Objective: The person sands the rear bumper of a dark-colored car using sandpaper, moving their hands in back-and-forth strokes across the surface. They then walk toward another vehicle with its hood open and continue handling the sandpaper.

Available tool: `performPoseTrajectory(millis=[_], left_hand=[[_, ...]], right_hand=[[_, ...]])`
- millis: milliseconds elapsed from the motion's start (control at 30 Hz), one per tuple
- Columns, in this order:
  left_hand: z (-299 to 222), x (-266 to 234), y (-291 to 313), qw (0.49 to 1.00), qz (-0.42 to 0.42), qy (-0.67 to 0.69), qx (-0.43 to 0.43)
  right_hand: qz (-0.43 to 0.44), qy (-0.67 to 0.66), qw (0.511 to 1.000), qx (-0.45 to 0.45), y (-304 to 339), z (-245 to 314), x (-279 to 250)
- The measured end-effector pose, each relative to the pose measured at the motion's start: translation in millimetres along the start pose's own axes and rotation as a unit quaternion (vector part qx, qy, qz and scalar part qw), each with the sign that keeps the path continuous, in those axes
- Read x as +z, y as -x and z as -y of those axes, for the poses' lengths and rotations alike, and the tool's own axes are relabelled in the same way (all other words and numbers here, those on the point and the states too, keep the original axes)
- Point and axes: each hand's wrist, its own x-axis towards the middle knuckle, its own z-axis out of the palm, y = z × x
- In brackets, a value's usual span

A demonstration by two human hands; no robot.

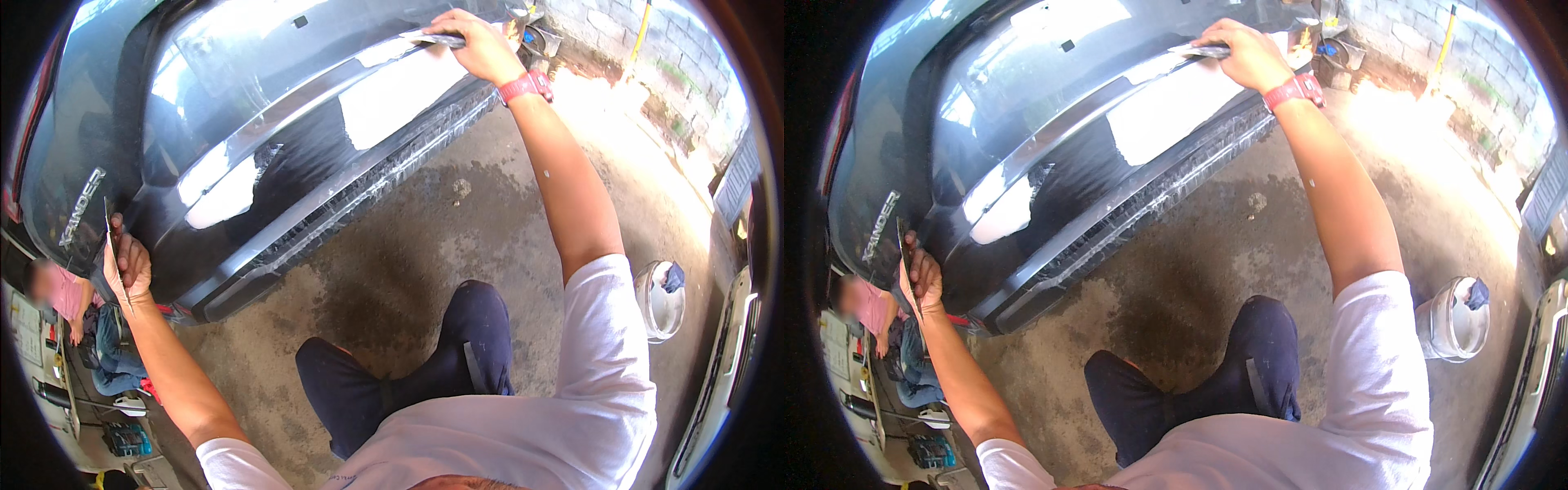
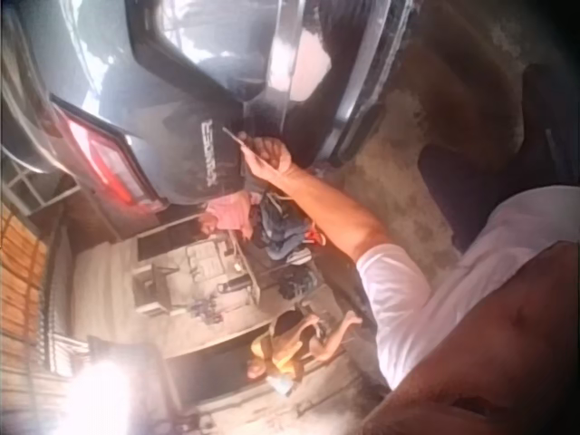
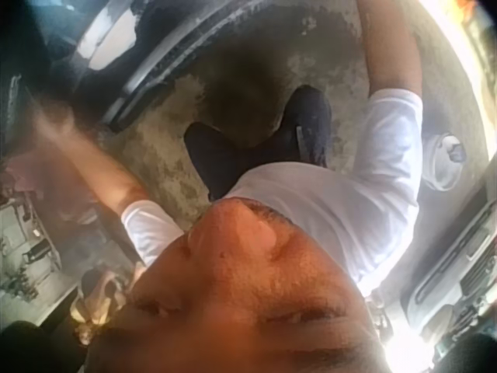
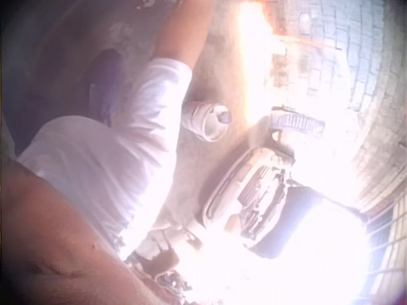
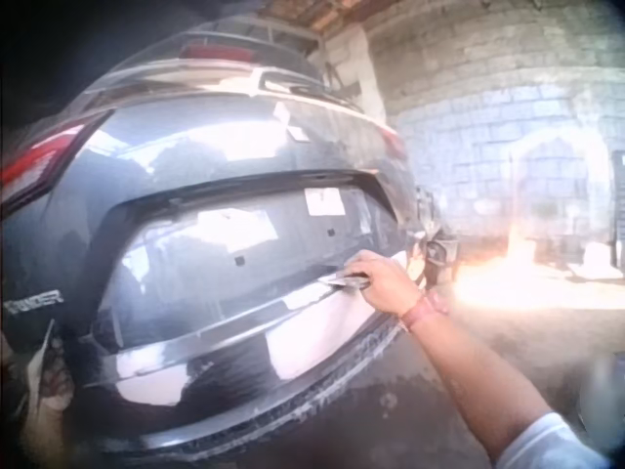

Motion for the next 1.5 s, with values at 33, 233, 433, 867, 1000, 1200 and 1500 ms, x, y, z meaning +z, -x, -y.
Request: performPoseTrajectory(millis=[33,233,433,867,1000,1200,1500], left_hand=[[-0.2,-0.4,-0.4,1.000,0.007,0.007,-0.005],[-1.0,-4.3,-0.6,1.000,0.018,0.018,-0.005],[0.9,-4.6,2.4,1.000,0.000,0.014,0.019],[-1.3,-3.9,-1.4,1.000,0.006,0.028,0.004],[-2.1,-7.5,-1.0,0.999,0.026,0.045,-0.004],[-2.7,-8.0,-1.0,0.999,0.024,0.043,0.002],[-0.6,-2.1,-1.1,1.000,0.004,0.030,-0.001]], right_hand=[[0.013,0.013,1.000,0.015,-6.5,3.0,0.9],[0.050,0.040,0.998,0.024,-12.5,28.3,20.1],[0.021,0.030,0.999,-0.021,23.8,38.9,19.5],[0.001,0.045,0.999,-0.027,6.9,66.2,23.5],[-0.035,0.035,0.999,-0.018,19.8,74.5,43.7],[-0.011,0.024,0.999,-0.033,38.1,68.9,38.2],[-0.025,0.050,0.998,-0.020,-1.6,59.9,16.3]])
